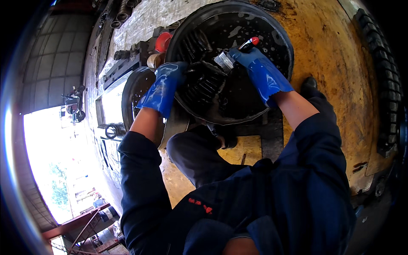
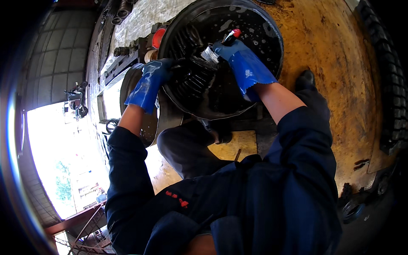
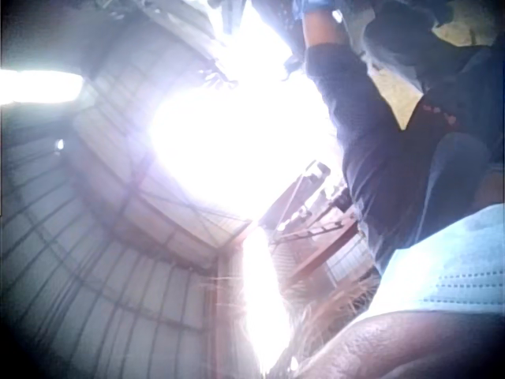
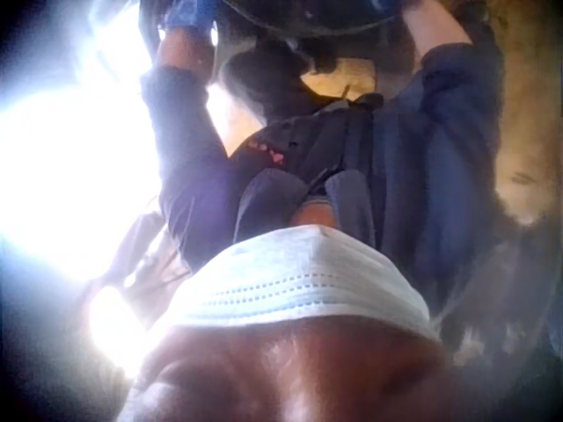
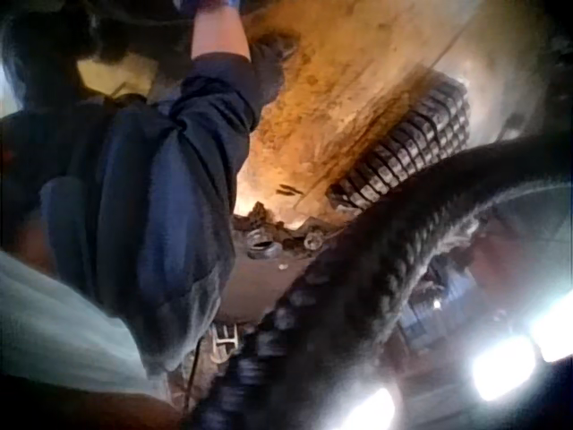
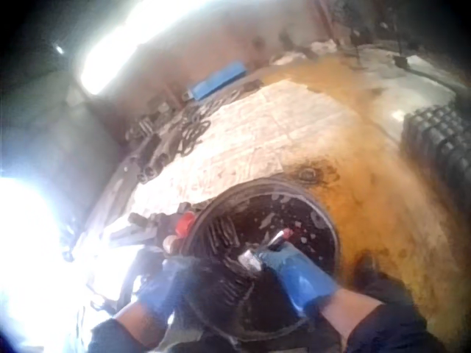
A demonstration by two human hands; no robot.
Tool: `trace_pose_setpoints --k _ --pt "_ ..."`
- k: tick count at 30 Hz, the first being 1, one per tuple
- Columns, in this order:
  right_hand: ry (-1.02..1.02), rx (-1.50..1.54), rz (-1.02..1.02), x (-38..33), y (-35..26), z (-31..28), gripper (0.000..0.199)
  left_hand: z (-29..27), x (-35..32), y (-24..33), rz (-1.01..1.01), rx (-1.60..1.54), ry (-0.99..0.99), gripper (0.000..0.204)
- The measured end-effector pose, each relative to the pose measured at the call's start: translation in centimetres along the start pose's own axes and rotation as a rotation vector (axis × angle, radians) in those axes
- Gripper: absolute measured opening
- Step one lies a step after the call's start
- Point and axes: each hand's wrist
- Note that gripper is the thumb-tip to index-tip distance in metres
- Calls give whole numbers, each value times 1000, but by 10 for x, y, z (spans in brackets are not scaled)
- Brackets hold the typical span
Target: The person scrubs a cylindrical mechanical part with a brush while holding it over a large basin filled with dark liquid. The person repeatedly dips the part into the liquid and scrubs it from multiple angles to remove grime.
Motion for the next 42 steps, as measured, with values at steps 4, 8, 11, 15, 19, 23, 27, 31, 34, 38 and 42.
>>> trace_pose_setpoints --k 4,8,11,15,19,23,27,31,34,38,42 --pt "-84 127 -109 -7 19 5 41 25 16 -16 370 230 93 22" --pt "-147 -45 -27 -18 19 31 39 69 17 -40 741 223 647 23" --pt "-268 -39 -81 -43 8 47 36 77 -4 -30 591 38 840 28" --pt "-374 -279 -134 -42 8 71 32 70 -57 3 -218 -784 798 36" --pt "-332 -90 -344 -29 36 76 24 88 -63 0 -378 -1355 497 35" --pt "-391 -224 -263 -45 7 75 30 86 -56 -10 -195 -1482 203 34" --pt "-59 -536 -84 -21 2 30 32 79 -46 -11 37 -1516 177 33" --pt "193 -692 114 -10 30 3 42 110 -58 -40 122 -1199 423 33" --pt "200 -855 96 1 75 -2 42 121 -50 -40 41 -1289 442 33" --pt "45 -404 41 1 27 19 44 125 -54 -37 -95 -1607 412 33" --pt "4 -152 -106 -13 -2 25 46 128 -17 3 -109 -1970 243 33"
Point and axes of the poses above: each hand's wrist, its own x-axis towards the middle knuckle, its own z-axis out of the palm, y = z × x
